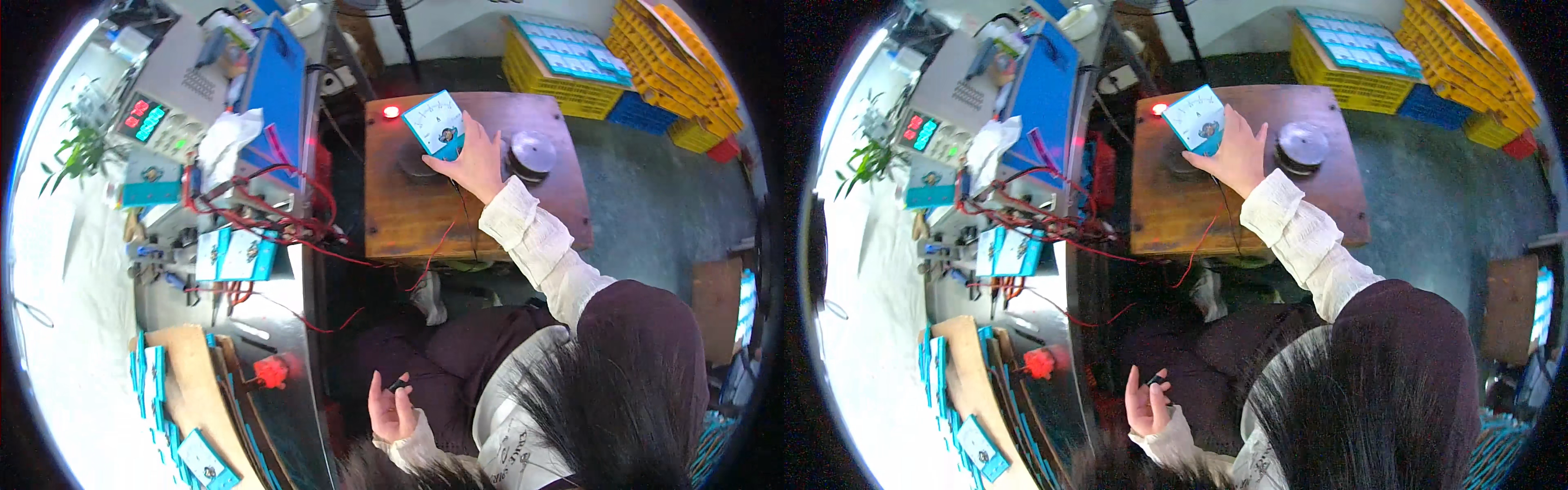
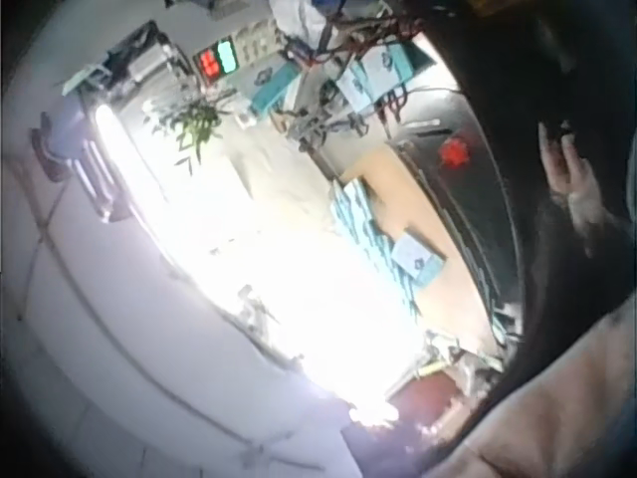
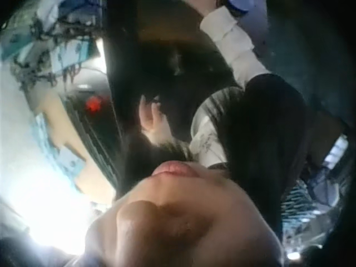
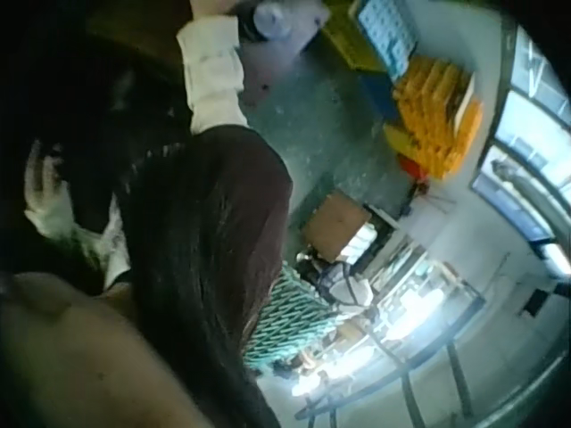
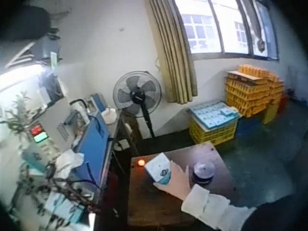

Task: The person tests analog meters by connecting test clips to their terminals, placing them on a testing fixture, trimming wire with cutters, and stacking them onto a wooden board.

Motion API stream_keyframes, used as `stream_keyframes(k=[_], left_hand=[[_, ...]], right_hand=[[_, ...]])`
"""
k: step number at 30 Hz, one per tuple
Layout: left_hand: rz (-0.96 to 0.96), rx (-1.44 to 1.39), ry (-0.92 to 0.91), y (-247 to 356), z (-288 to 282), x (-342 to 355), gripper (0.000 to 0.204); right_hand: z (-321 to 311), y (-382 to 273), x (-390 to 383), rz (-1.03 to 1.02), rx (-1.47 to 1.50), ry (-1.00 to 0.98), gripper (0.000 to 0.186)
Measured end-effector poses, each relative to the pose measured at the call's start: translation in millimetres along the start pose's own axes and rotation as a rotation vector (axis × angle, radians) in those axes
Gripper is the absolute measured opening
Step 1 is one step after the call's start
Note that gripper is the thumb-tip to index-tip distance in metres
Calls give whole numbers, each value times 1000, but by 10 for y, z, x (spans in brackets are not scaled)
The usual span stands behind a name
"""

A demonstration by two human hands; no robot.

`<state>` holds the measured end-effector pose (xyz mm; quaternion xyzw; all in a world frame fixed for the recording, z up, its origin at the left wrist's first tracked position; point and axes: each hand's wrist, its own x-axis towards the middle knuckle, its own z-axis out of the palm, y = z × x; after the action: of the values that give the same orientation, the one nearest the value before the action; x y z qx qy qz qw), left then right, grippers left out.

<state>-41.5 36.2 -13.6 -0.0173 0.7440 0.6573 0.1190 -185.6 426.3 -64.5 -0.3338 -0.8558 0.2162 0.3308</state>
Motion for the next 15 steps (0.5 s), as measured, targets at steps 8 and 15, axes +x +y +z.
stream_keyframes(k=[8,15], left_hand=[[-89,-108,178,-94,-182,-299,50],[-116,-140,319,41,-70,-311,42]], right_hand=[[353,-15,58,-37,-17,-18,98],[273,-211,118,-129,19,-34,90]])
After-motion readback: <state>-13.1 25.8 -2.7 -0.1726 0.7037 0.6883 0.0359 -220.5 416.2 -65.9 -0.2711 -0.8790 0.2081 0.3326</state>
